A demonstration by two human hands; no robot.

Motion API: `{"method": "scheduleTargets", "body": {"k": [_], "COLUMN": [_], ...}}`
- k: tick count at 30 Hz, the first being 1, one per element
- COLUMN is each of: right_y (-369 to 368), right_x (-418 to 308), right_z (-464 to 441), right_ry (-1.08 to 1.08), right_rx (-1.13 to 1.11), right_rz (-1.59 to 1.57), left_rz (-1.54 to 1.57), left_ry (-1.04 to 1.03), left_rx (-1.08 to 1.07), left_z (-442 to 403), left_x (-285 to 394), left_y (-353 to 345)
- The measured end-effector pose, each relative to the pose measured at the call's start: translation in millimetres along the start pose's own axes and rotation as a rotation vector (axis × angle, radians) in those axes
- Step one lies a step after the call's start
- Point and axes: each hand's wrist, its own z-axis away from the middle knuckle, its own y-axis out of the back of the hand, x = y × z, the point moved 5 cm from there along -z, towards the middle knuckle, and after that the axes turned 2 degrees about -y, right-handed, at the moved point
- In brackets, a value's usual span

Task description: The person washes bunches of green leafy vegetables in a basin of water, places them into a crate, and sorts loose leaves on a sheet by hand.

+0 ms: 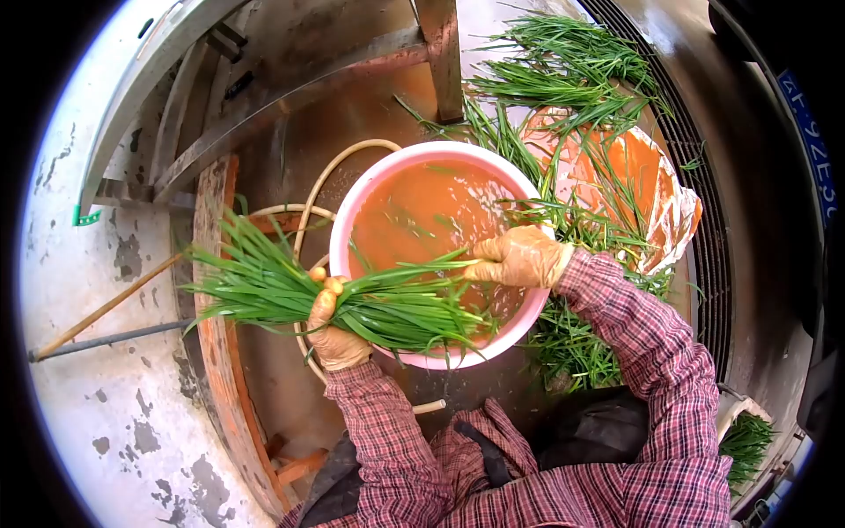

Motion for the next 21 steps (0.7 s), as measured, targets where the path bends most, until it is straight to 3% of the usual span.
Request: {"method": "scheduleTargets", "body": {"k": [3, 5, 7, 8, 9, 11, 13, 15, 17, 19, 21], "right_y": [12.0, 25.9, 37.1, 43.3, 48.4, 61.5, 44.3, 28.3, 16.0, -9.1, -31.5], "right_x": [17.9, 23.0, 40.2, 61.6, 64.4, 33.1, 25.3, 20.7, 10.7, 11.9, 3.2], "right_z": [3.6, 1.8, -3.6, -14.5, -14.6, -8.2, -26.5, -39.9, -54.7, -75.3, -81.7], "right_ry": [-0.012, 0.015, -0.125, -0.233, -0.222, -0.252, 0.000, 0.128, -0.082, -0.177, -0.272], "right_rx": [0.044, 0.225, 0.402, 0.301, 0.355, 0.381, 0.426, 0.465, 0.367, 0.039, -0.115], "right_rz": [0.059, 0.055, -0.367, -0.420, -0.485, -0.091, 0.409, 0.399, 0.275, -0.036, -0.249], "left_rz": [-0.026, -0.047, -0.069, -0.085, -0.087, -0.119, -0.104, -0.103, -0.129, -0.135, -0.153], "left_ry": [-0.072, -0.139, -0.205, -0.217, -0.226, -0.289, -0.269, -0.303, -0.333, -0.380, -0.413], "left_rx": [0.001, -0.004, 0.025, 0.008, 0.008, 0.060, 0.037, 0.029, 0.070, 0.178, 0.237], "left_z": [-0.6, -1.0, -0.7, -0.2, -0.3, 1.0, 0.6, -0.2, 2.7, 5.7, 6.7], "left_x": [26.4, 40.3, 55.6, 64.0, 68.4, 78.6, 80.7, 80.2, 81.3, 86.0, 89.0], "left_y": [-2.3, 0.2, 1.8, 1.4, 0.2, 1.1, 2.9, 1.9, 6.2, 12.5, 11.4]}}
